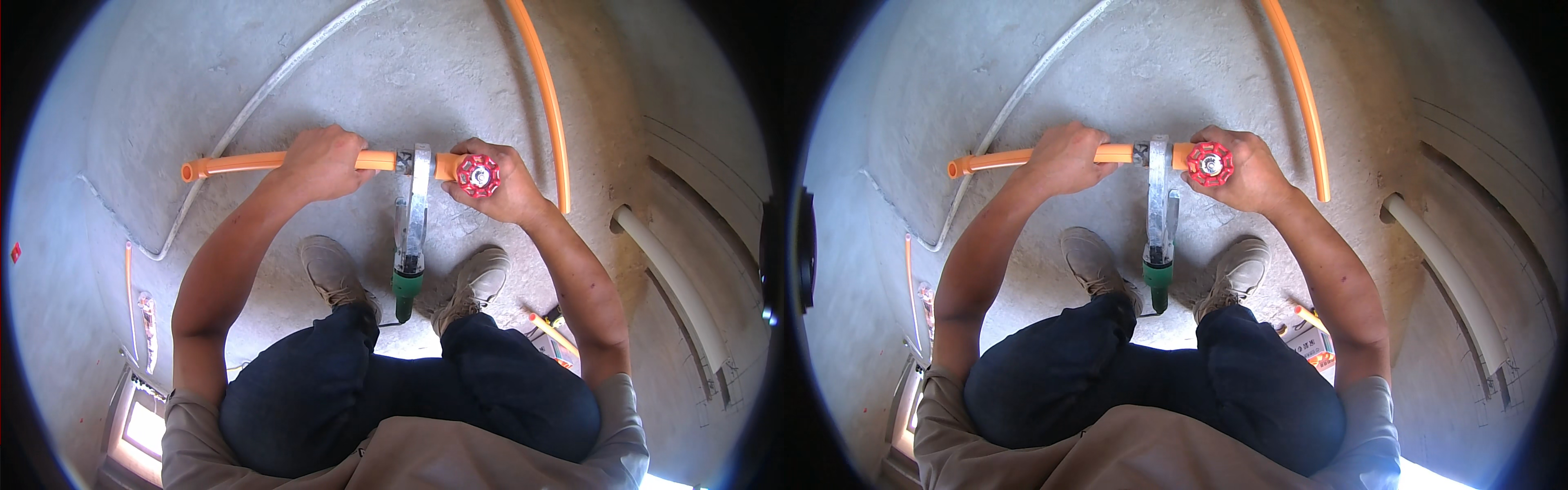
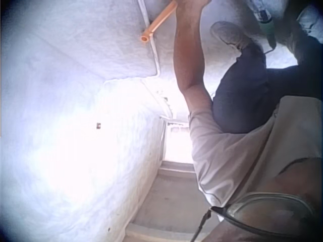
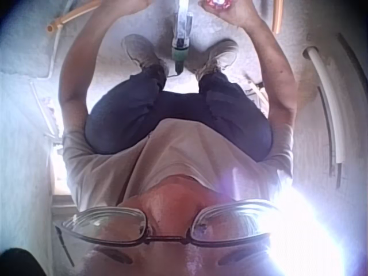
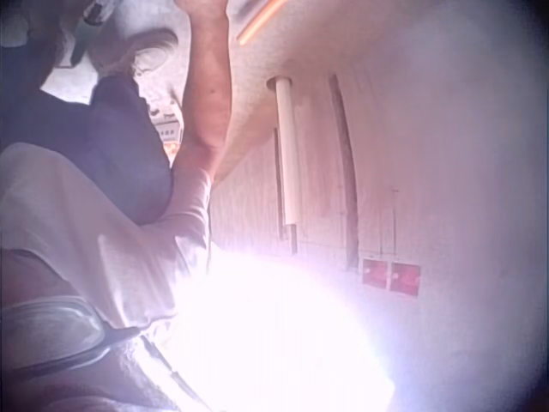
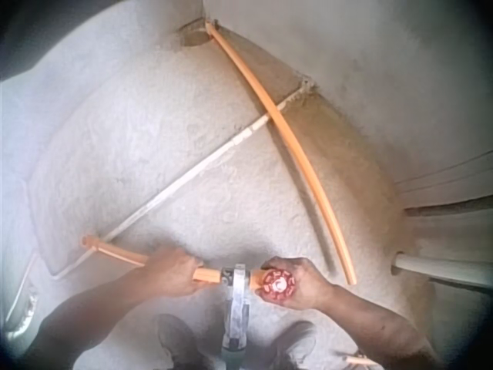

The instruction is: The person uses a pipe heating tool to join orange plastic pipes and fittings together by hand, then measures and fits them into pre-cut grooves in the wall, eventually attaching a valve to one pipe end.

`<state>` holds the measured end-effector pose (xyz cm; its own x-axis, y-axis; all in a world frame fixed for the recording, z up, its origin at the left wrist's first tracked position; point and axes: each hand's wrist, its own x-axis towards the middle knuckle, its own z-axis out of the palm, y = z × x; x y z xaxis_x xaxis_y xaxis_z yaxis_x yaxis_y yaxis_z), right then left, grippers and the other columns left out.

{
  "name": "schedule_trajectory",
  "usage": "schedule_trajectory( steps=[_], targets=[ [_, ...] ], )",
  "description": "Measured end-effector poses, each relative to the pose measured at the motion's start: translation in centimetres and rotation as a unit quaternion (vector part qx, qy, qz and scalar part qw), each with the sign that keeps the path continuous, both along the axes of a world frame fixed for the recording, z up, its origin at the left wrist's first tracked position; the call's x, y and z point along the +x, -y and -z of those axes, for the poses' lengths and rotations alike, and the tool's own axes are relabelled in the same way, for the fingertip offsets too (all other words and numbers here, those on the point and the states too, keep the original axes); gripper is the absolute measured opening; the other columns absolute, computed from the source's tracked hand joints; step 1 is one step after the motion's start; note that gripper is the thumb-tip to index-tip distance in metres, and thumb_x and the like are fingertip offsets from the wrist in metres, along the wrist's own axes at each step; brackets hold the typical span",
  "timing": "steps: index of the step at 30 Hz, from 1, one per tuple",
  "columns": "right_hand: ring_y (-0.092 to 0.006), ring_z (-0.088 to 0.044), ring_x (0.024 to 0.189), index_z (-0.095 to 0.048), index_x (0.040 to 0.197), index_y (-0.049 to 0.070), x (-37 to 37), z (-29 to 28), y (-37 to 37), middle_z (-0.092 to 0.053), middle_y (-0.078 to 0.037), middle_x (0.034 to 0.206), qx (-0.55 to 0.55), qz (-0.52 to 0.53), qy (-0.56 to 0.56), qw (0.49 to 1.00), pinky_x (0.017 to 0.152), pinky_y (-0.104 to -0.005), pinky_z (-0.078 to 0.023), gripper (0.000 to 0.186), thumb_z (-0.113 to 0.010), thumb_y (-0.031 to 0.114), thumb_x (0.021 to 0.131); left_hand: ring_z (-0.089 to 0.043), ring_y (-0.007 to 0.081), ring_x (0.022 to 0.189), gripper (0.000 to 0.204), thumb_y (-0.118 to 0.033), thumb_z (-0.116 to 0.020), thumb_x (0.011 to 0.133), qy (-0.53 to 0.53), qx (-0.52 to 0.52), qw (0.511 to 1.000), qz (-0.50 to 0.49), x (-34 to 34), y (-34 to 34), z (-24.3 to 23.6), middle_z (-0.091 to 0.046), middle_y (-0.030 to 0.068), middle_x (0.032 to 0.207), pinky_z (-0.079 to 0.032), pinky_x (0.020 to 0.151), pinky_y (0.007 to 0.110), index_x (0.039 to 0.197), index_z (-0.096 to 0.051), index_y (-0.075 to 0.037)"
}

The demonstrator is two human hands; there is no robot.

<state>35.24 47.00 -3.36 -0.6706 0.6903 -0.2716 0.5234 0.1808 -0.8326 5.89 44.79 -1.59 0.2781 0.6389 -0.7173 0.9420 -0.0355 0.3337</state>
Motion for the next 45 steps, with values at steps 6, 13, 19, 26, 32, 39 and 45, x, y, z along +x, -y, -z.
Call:
schedule_trajectory(
  steps=[6,13,19,26,32,39,45],
  targets=[
    [-0.0295,-0.075,0.08,-0.067,0.109,0.0,0.0,-0.1,-0.1,-0.074,-0.015,0.089,-0.006,0.002,-0.005,1.0,0.076,-0.0378,-0.06,0.043,-0.089,0.02,0.078,-0.073,0.0343,0.083,0.029,-0.033,-0.077,0.088,0.005,0.002,1.0,0.007,0.1,-0.2,-0.3,-0.074,0.0149,0.085,-0.057,0.076,0.047,0.09,-0.076,-0.005],
    [-0.0337,-0.075,0.084,-0.069,0.108,0.003,0.0,0.2,0.0,-0.075,-0.015,0.09,-0.02,0.015,-0.009,1.0,0.078,-0.0415,-0.061,0.042,-0.088,0.023,0.076,-0.073,0.0335,0.082,0.029,-0.033,-0.077,0.088,-0.006,-0.012,1.0,0.004,0.1,-0.4,-0.2,-0.074,0.0159,0.084,-0.058,0.076,0.046,0.09,-0.076,-0.004],
    [-0.0333,-0.075,0.085,-0.069,0.107,0.002,-0.1,-0.1,-0.1,-0.075,-0.015,0.093,-0.029,0.019,-0.013,0.999,0.079,-0.0409,-0.061,0.041,-0.088,0.022,0.076,-0.074,0.0359,0.083,0.028,-0.03,-0.077,0.088,0.005,-0.011,1.0,0.005,0.2,-0.5,-0.4,-0.074,0.0182,0.086,-0.058,0.077,0.047,0.091,-0.076,-0.002],
    [-0.0275,-0.076,0.089,-0.069,0.112,-0.002,0.0,-0.3,-0.2,-0.075,-0.016,0.098,-0.031,0.001,0.012,0.999,0.083,-0.0369,-0.061,0.046,-0.09,0.021,0.078,-0.073,0.0359,0.087,0.028,-0.029,-0.077,0.088,-0.012,-0.049,0.999,0.003,0.4,-1.0,-1.0,-0.075,0.0179,0.089,-0.057,0.082,0.046,0.097,-0.076,-0.003],
    [-0.0331,-0.075,0.09,-0.07,0.112,0.0,0.1,-0.1,0.0,-0.076,-0.018,0.1,-0.037,0.017,0.001,0.999,0.082,-0.0397,-0.061,0.046,-0.088,0.023,0.076,-0.073,0.0352,0.088,0.027,-0.029,-0.077,0.088,-0.021,-0.056,0.998,0.002,0.5,-1.0,-1.0,-0.075,0.0174,0.089,-0.057,0.083,0.047,0.096,-0.077,-0.003],
    [-0.0331,-0.075,0.089,-0.071,0.111,0.0,0.1,-0.2,-0.1,-0.075,-0.018,0.098,-0.047,0.015,0.008,0.999,0.082,-0.0403,-0.061,0.045,-0.088,0.024,0.076,-0.072,0.0366,0.089,0.027,-0.031,-0.076,0.088,-0.019,-0.064,0.998,0.004,0.4,-1.0,-0.8,-0.075,0.0167,0.09,-0.056,0.084,0.047,0.096,-0.077,-0.005],
    [-0.0339,-0.075,0.086,-0.071,0.107,0.001,0.1,-0.6,-0.4,-0.075,-0.017,0.092,-0.066,0.02,0.004,0.998,0.08,-0.041,-0.061,0.041,-0.087,0.024,0.077,-0.074,0.0357,0.082,0.024,-0.03,-0.078,0.088,0.008,0.042,0.999,0.031,0.0,0.3,0.0,-0.075,0.0156,0.084,-0.058,0.076,0.047,0.091,-0.076,-0.006]
  ],
)
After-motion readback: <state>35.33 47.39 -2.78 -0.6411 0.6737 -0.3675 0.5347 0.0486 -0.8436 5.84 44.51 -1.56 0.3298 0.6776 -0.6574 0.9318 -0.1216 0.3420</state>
